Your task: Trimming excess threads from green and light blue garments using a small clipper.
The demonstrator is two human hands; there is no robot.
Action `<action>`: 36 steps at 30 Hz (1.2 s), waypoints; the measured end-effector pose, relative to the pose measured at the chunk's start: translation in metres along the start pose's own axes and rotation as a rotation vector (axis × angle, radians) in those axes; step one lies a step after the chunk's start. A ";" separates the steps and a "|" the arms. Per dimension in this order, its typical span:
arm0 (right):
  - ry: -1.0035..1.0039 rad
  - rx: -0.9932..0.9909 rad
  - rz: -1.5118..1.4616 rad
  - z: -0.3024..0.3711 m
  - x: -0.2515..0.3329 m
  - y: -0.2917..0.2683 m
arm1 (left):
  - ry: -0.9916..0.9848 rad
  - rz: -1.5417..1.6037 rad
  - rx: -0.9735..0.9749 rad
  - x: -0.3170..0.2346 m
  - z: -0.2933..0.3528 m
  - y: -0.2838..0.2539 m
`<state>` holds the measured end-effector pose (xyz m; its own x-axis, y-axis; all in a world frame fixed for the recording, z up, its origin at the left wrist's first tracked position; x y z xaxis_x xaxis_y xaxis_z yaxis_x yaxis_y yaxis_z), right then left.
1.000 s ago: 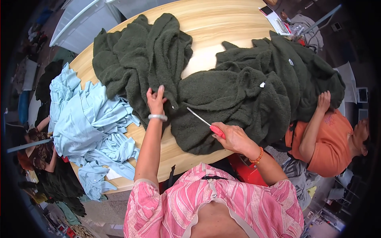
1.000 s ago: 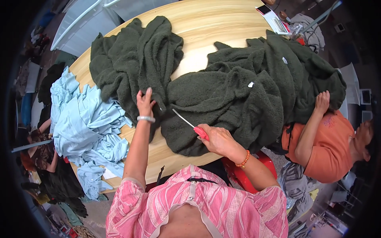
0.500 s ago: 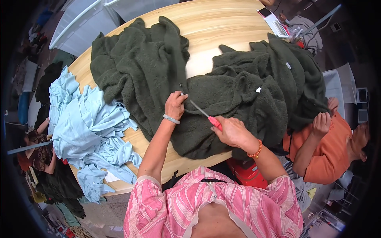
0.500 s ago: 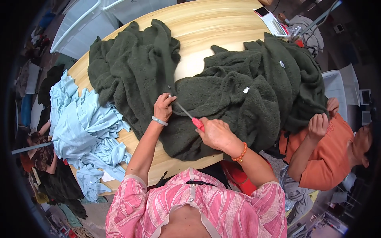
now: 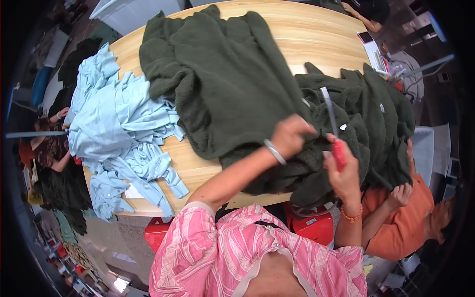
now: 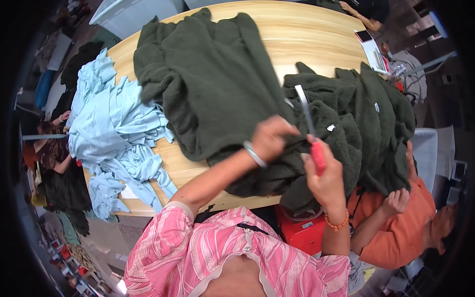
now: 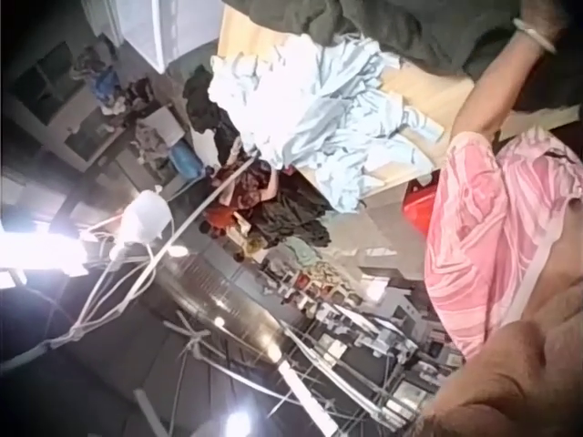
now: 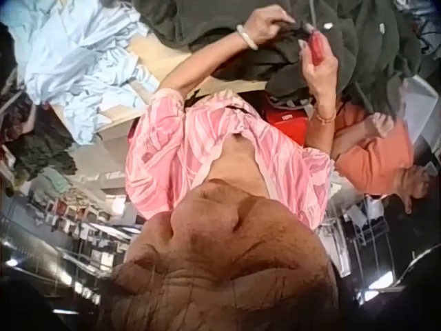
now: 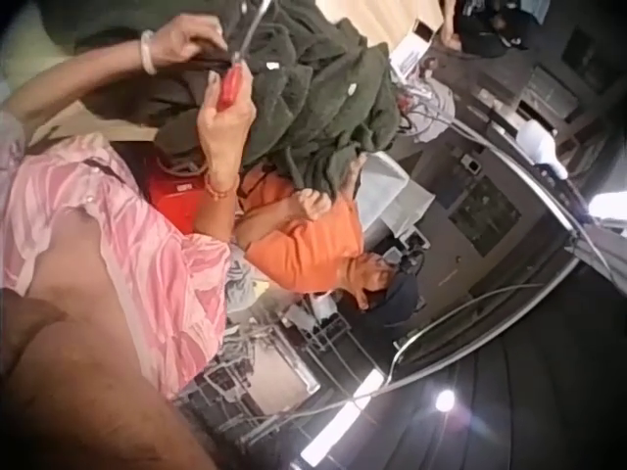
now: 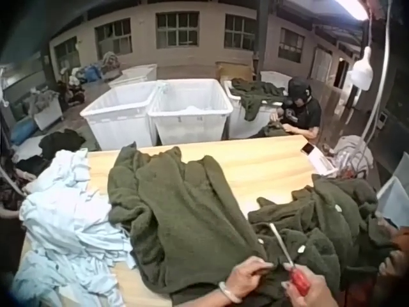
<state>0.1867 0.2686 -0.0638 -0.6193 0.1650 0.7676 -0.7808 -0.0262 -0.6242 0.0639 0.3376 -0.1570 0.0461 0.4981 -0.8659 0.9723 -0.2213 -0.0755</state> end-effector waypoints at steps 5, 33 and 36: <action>0.048 -0.091 0.139 0.009 0.025 -0.030 | 0.107 0.240 0.829 -0.060 0.177 0.174; -0.183 0.052 0.260 -0.042 0.058 0.052 | 0.150 -0.390 0.843 -0.041 0.110 0.043; -0.262 0.024 0.353 -0.054 0.044 0.069 | -0.030 -0.073 0.460 -0.045 0.100 -0.011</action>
<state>0.1103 0.3270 -0.0810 -0.8461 -0.1135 0.5208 -0.5174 -0.0596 -0.8537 0.0283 0.2336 -0.1667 -0.0324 0.5033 -0.8635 0.7700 -0.5383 -0.3426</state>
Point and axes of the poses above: each hand's wrist, its own z-axis away from the middle knuckle, its own y-axis out of the palm, x = y × z, the point moved 9 cm from there along -z, towards the middle knuckle, and after that the axes turned 4 degrees about y, right-handed, at the moved point
